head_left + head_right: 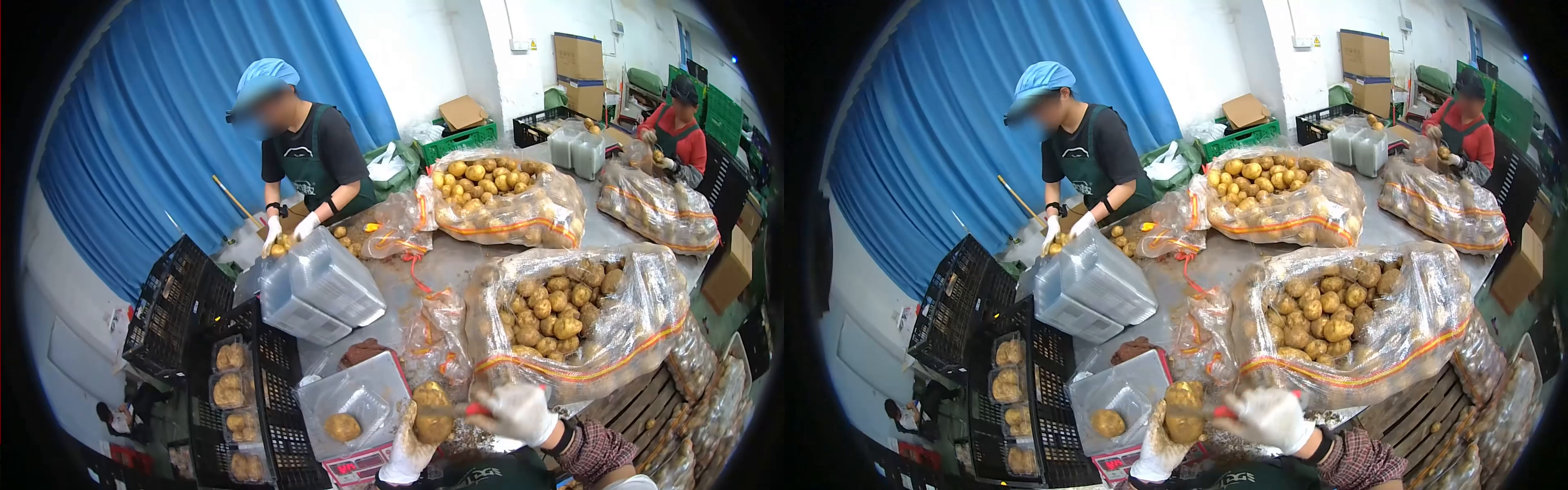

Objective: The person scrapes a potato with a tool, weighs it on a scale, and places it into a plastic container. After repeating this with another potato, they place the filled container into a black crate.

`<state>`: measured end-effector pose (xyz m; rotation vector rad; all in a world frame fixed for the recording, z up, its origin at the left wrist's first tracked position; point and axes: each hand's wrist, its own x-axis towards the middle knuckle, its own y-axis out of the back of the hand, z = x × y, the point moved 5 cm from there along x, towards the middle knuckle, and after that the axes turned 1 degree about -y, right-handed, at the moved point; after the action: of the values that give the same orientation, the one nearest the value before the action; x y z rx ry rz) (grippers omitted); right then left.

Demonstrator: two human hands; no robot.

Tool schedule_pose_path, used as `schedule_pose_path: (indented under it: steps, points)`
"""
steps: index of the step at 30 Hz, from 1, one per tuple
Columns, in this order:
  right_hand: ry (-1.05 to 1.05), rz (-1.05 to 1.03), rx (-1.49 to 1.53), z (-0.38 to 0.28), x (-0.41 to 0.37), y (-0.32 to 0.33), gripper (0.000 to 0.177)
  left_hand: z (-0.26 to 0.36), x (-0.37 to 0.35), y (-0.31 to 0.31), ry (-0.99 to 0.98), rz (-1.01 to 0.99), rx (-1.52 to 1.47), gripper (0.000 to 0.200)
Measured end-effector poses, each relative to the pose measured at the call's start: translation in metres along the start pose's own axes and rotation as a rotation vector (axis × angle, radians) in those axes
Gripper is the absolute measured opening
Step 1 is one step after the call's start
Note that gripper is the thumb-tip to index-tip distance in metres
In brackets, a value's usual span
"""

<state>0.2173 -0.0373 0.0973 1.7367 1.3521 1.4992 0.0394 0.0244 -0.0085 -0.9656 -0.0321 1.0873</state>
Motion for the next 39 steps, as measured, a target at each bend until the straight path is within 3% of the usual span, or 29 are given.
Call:
schedule_pose_path:
  steps: [2,4,6,9,10,12,14,16,18,20,22,24,26,28,30,32,34,36,37,39]
  points:
    - [0.174,0.103,-0.095,-0.014,-0.007,-0.005,0.038,0.0,-0.003,-0.003,0.096,-0.034,-0.103,0.052]
    - [0.004,0.113,-0.031,0.002,0.004,0.0,0.041,0.004,-0.002,-0.005,0.08,-0.03,-0.076,0.053]
    - [0.007,0.093,-0.071,0.013,0.004,-0.008,0.041,0.005,-0.003,-0.005,0.054,-0.023,-0.058,0.053]
    - [0.238,0.066,-0.037,-0.013,-0.007,-0.013,0.036,0.004,-0.003,-0.009,0.154,-0.101,-0.19,0.053]
    - [0.237,0.066,-0.038,-0.006,-0.004,-0.016,0.036,0.006,-0.002,-0.009,0.118,-0.073,-0.139,0.053]
    - [-0.031,0.213,-0.016,0.02,0.005,-0.01,0.036,0.006,-0.003,-0.007,0.082,-0.042,-0.097,0.053]
    - [0.035,0.043,0.059,0.005,0.005,-0.004,0.037,0.007,-0.002,-0.008,0.083,-0.044,-0.127,0.051]
    - [0.209,0.08,-0.056,-0.012,0.0,-0.008,0.035,0.007,0.003,-0.005,0.014,-0.061,-0.148,0.047]
    - [0.027,0.184,-0.011,0.009,0.01,-0.004,0.039,0.007,0.002,-0.004,-0.048,-0.077,-0.177,0.045]
    - [0.004,0.126,-0.056,0.017,0.013,-0.002,0.039,0.019,-0.002,-0.018,-0.108,-0.091,-0.135,0.049]
    - [0.188,0.118,-0.076,-0.006,0.005,-0.005,0.037,0.018,-0.001,-0.014,-0.121,-0.072,-0.144,0.05]
    - [0.174,0.127,-0.071,-0.002,0.009,-0.004,0.037,0.018,0.0,-0.009,-0.121,-0.049,-0.15,0.052]
    - [0.031,0.219,-0.064,0.022,0.017,-0.002,0.038,0.019,0.002,-0.009,-0.143,-0.068,-0.131,0.053]
    - [0.114,0.059,0.019,0.003,0.011,0.0,0.037,0.013,0.003,-0.003,-0.143,-0.045,-0.121,0.049]
    - [0.19,0.15,-0.011,0.0,0.007,-0.01,0.032,0.012,0.005,0.004,-0.13,-0.021,-0.098,0.046]
    - [-0.031,0.225,0.027,0.024,0.02,-0.001,0.029,0.008,0.006,0.007,-0.065,0.019,-0.113,0.048]
    - [-0.231,0.144,-0.114,0.05,0.028,-0.004,0.029,0.007,0.002,0.002,0.01,-0.065,-0.167,0.05]
    - [-0.341,0.13,0.199,0.045,0.025,-0.001,0.037,0.007,0.004,-0.004,0.079,-0.154,-0.211,0.053]
    - [-0.359,0.136,0.417,0.036,0.023,-0.005,0.042,0.006,0.004,0.0,0.027,-0.128,-0.115,0.057]
    - [-0.254,0.139,0.555,0.011,0.03,-0.013,0.043,0.009,0.001,-0.007,-0.111,-0.085,0.06,0.064]
